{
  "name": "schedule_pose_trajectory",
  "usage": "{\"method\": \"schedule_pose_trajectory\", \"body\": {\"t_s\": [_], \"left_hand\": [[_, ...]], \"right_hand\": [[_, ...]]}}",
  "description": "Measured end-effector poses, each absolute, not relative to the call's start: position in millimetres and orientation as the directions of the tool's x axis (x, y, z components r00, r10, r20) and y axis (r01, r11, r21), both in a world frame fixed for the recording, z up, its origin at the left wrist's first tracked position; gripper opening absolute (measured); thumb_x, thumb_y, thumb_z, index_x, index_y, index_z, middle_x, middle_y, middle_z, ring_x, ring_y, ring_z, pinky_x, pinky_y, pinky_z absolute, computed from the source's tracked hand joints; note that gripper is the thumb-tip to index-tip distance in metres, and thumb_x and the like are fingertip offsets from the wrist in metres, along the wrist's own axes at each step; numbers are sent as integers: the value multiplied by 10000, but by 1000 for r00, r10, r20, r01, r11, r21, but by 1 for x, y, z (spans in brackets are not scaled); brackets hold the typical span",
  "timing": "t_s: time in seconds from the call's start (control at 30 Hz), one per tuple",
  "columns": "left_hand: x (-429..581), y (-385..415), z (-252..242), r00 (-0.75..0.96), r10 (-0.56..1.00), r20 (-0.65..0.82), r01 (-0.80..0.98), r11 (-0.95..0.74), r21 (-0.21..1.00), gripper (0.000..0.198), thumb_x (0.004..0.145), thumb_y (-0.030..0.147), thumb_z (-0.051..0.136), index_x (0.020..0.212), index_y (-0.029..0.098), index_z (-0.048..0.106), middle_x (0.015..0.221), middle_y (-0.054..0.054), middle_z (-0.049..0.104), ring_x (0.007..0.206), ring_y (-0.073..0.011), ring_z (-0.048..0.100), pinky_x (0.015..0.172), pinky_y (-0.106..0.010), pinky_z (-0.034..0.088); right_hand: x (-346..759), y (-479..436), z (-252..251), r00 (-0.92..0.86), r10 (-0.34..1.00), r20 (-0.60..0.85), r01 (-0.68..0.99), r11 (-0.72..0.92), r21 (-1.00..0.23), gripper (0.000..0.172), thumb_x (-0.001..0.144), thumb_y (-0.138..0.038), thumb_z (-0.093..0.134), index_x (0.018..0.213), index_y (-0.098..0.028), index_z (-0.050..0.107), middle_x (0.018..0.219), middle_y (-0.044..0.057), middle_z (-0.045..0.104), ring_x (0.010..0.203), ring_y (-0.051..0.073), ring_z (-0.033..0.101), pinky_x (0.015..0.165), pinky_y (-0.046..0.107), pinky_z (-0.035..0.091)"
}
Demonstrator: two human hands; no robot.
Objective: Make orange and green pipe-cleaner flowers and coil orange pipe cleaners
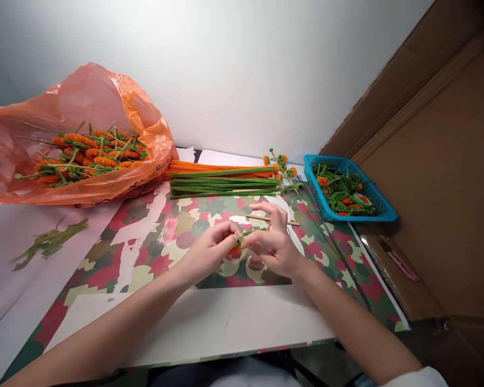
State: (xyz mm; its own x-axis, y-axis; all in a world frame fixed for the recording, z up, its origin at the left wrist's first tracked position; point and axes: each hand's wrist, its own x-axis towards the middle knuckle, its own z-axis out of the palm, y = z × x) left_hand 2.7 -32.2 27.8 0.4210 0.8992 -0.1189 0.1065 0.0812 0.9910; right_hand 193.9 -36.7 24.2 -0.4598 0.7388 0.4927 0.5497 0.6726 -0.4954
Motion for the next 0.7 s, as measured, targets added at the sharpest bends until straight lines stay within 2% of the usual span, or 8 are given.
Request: {"method": "schedule_pose_trajectory", "body": {"t_s": [0.07, 0.13, 0.2, 0.3, 0.37, 0.43, 0.6, 0.7], "left_hand": [[3, -33, 25, 344, 937, 63, 260, -159, 952, 124, 854, 223, 443, 740, 204, 486, 613, 46, 452, 524, -98, 379, 489, -228, 314], [3, -34, 21, 294, 915, 276, 404, -381, 831, 126, 856, 160, 425, 750, 201, 481, 615, 43, 459, 527, -99, 384, 499, -228, 329], [5, -34, 17, 299, 836, 459, 478, -548, 687, 138, 861, 116, 418, 760, 199, 461, 650, 30, 481, 547, -102, 405, 521, -227, 358], [6, -35, 12, 353, 722, 595, 501, -683, 532, 155, 875, 86, 423, 764, 194, 442, 721, -2, 521, 599, -113, 445, 559, -236, 394], [7, -35, 11, 369, 697, 615, 509, -705, 494, 155, 883, 86, 434, 770, 190, 448, 735, -11, 530, 609, -117, 454, 564, -239, 400], [8, -36, 11, 365, 696, 619, 505, -706, 496, 151, 890, 90, 439, 776, 187, 457, 741, -11, 538, 616, -114, 463, 564, -232, 403], [8, -39, 16, 286, 783, 553, 471, -617, 630, 135, 862, 86, 463, 777, 182, 507, 651, 36, 523, 560, -87, 454, 521, -191, 380], [7, -39, 22, 284, 869, 405, 427, -493, 758, 156, 852, 100, 462, 735, 183, 522, 584, 57, 512, 515, -78, 439, 489, -188, 354]], "right_hand": [[190, -42, 20, -324, 789, 521, 504, 611, -611, 149, 799, -177, 558, 757, -250, 681, 1337, 35, 412, 1289, 273, 362, 1065, 464, 299], [183, -46, 15, -115, 862, 493, 354, 499, -791, 77, 797, -233, 559, 783, -226, 635, 1203, 66, 502, 1173, 252, 482, 1009, 445, 375], [174, -49, 11, 19, 948, 318, 125, 313, -941, 110, 811, -321, 584, 852, -219, 591, 1023, 59, 578, 991, 210, 578, 882, 381, 471], [162, -49, 9, -46, 997, -60, -88, -64, -994, 298, 734, -420, 712, 897, -202, 592, 858, 31, 634, 759, 162, 613, 590, 253, 487], [157, -48, 9, -98, 974, -206, -148, -219, -964, 357, 670, -451, 767, 854, -186, 615, 759, 12, 639, 639, 133, 597, 452, 204, 407], [154, -47, 10, -113, 965, -238, -204, -257, -945, 354, 645, -460, 785, 797, -175, 640, 679, -5, 633, 570, 109, 577, 431, 195, 392], [153, -46, 7, -59, 990, -126, -284, -138, -949, 266, 604, -395, 814, 708, -185, 688, 667, -3, 676, 633, 124, 625, 598, 244, 514], [156, -45, 4, -8, 999, -42, -145, -43, -988, 171, 654, -336, 782, 716, -195, 709, 716, 14, 707, 689, 152, 655, 644, 271, 528]]}}
